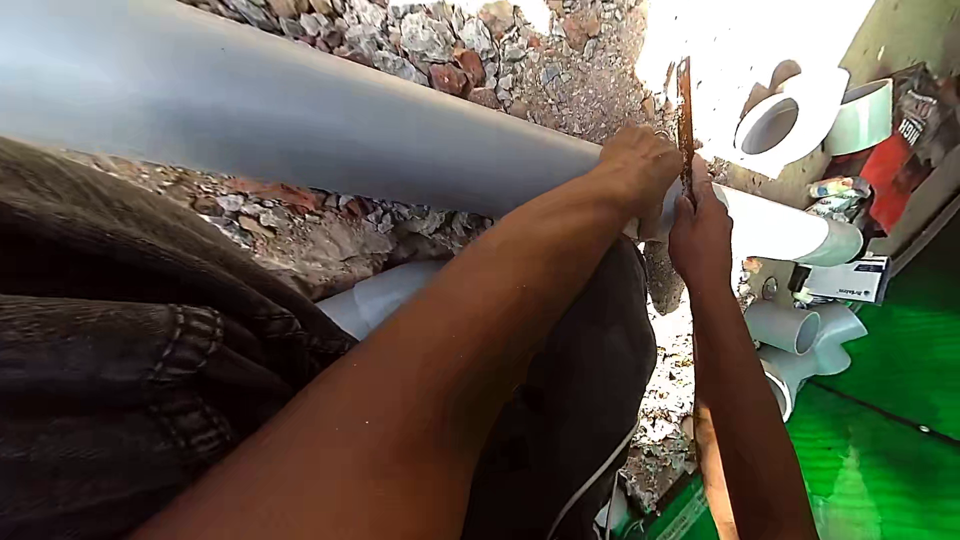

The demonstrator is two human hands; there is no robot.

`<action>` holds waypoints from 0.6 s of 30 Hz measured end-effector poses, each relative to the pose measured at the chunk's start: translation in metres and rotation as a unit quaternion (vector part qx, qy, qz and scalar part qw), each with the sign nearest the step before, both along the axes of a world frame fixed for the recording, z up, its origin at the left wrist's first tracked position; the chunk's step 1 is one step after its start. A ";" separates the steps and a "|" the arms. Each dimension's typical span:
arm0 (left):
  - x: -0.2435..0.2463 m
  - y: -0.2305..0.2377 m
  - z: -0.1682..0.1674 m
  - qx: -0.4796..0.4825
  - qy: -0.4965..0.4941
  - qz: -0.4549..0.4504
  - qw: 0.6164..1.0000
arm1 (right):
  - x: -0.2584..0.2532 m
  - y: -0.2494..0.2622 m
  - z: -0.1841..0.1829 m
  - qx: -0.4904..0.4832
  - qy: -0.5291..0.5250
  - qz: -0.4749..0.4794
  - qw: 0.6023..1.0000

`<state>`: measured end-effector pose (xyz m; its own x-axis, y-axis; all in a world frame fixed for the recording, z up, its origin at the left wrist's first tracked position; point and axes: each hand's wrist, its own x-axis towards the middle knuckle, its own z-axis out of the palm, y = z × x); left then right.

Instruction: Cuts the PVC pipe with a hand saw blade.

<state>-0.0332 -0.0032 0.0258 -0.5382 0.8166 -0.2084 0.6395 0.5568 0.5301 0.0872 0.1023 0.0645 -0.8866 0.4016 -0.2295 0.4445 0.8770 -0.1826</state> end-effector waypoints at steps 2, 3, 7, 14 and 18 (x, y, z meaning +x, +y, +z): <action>0.001 -0.002 0.001 0.005 0.003 -0.005 1.000 | 0.018 -0.006 0.007 0.002 0.000 0.000 1.000; 0.004 -0.001 0.004 0.008 -0.001 -0.001 1.000 | 0.044 -0.011 0.016 0.012 0.002 0.007 1.000; 0.009 0.002 0.010 0.045 -0.033 0.049 0.997 | 0.124 -0.011 0.035 0.016 0.020 0.032 0.999; 0.003 -0.001 0.002 0.014 -0.011 0.038 0.999 | 0.003 -0.010 0.008 0.028 -0.036 -0.026 0.999; 0.001 -0.001 0.009 -0.046 -0.067 0.027 0.996 | 0.025 0.007 -0.004 -0.020 0.017 0.002 1.000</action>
